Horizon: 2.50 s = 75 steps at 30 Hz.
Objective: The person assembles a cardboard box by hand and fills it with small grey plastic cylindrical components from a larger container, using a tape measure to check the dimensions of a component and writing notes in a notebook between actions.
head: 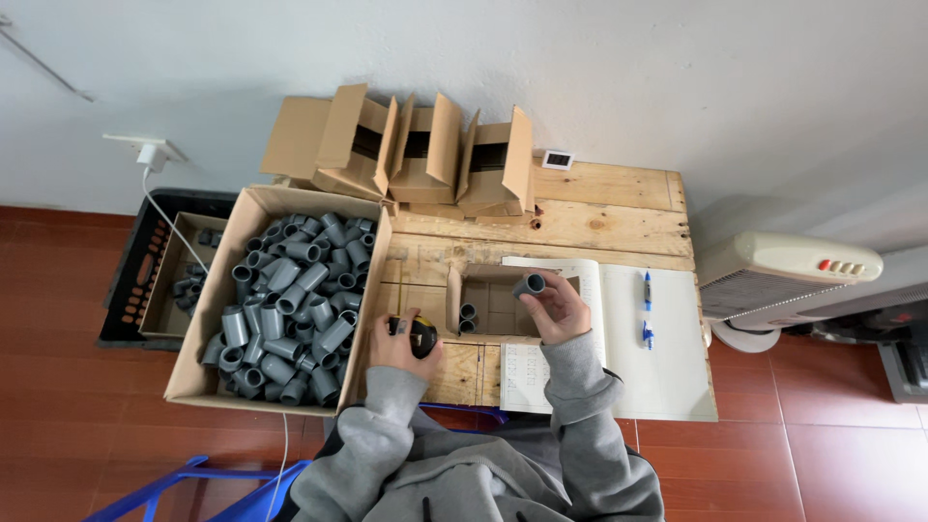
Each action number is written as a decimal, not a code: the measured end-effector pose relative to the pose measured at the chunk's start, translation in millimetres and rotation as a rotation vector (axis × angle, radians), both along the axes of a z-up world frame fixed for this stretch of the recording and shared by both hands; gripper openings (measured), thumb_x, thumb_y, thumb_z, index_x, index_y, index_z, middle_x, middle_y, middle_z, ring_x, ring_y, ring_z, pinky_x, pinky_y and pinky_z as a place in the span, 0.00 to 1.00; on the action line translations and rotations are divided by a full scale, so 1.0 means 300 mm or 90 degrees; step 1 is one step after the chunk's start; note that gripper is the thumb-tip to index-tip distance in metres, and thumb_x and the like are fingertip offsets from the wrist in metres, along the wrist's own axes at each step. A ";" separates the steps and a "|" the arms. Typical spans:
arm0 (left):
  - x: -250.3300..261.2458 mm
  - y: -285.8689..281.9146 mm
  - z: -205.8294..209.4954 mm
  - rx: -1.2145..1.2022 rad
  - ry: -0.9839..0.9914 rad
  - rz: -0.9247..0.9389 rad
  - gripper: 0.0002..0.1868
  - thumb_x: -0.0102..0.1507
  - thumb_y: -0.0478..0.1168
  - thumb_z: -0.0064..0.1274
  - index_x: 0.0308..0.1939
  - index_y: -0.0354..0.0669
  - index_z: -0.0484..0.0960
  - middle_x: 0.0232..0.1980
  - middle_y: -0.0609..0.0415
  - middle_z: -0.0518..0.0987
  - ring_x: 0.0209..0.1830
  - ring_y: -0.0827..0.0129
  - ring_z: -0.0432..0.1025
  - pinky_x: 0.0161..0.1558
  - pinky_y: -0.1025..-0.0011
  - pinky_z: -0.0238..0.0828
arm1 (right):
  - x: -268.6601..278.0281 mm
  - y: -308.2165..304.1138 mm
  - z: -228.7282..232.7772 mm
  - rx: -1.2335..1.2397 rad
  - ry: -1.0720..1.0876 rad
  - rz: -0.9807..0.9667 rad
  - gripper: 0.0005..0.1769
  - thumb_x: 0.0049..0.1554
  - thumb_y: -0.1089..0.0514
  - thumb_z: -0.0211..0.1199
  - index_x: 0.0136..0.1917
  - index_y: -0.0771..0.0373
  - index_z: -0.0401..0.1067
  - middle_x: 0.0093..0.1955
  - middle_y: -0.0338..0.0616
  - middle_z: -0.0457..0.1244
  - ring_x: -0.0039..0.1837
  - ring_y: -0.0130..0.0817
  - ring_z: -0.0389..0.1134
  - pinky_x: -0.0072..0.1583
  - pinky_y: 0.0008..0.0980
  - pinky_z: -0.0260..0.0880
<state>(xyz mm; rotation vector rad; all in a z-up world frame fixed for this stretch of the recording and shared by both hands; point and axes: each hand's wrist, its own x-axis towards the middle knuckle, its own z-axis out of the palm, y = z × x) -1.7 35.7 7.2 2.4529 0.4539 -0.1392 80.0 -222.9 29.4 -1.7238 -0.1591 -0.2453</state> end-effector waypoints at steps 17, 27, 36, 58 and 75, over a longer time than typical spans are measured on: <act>-0.099 -0.141 0.359 -0.833 -0.143 -0.291 0.39 0.50 0.39 0.73 0.63 0.38 0.73 0.60 0.47 0.77 0.54 0.64 0.75 0.56 0.72 0.76 | -0.022 0.042 0.165 -0.191 -0.258 -0.024 0.19 0.53 0.62 0.73 0.59 0.61 0.76 0.56 0.48 0.71 0.59 0.40 0.74 0.62 0.34 0.76; -0.113 -0.164 0.397 -0.769 -0.081 -0.304 0.37 0.49 0.41 0.71 0.62 0.40 0.75 0.54 0.53 0.79 0.49 0.72 0.74 0.55 0.77 0.72 | -0.034 0.043 0.149 -0.176 -0.305 0.010 0.21 0.51 0.70 0.65 0.59 0.66 0.74 0.59 0.48 0.70 0.61 0.43 0.73 0.64 0.37 0.77; -0.119 -0.167 0.395 -0.768 -0.060 -0.304 0.37 0.49 0.42 0.70 0.61 0.41 0.75 0.52 0.54 0.79 0.47 0.72 0.74 0.51 0.77 0.74 | -0.040 0.038 0.152 -0.177 -0.312 0.005 0.22 0.50 0.71 0.64 0.59 0.66 0.75 0.58 0.49 0.70 0.61 0.43 0.73 0.64 0.38 0.78; -0.124 -0.167 0.376 -0.780 -0.048 -0.312 0.38 0.49 0.44 0.71 0.62 0.41 0.74 0.53 0.53 0.79 0.48 0.72 0.74 0.48 0.78 0.74 | -0.053 0.041 0.173 -0.167 -0.308 0.008 0.21 0.49 0.70 0.64 0.58 0.66 0.75 0.58 0.50 0.70 0.61 0.44 0.73 0.64 0.38 0.77; -0.128 -0.138 0.366 -0.797 -0.113 -0.328 0.39 0.51 0.41 0.71 0.63 0.38 0.72 0.60 0.49 0.76 0.55 0.69 0.73 0.59 0.74 0.70 | -0.057 0.025 0.062 0.101 0.005 0.147 0.23 0.60 0.57 0.66 0.65 0.69 0.72 0.54 0.46 0.67 0.54 0.33 0.69 0.55 0.27 0.74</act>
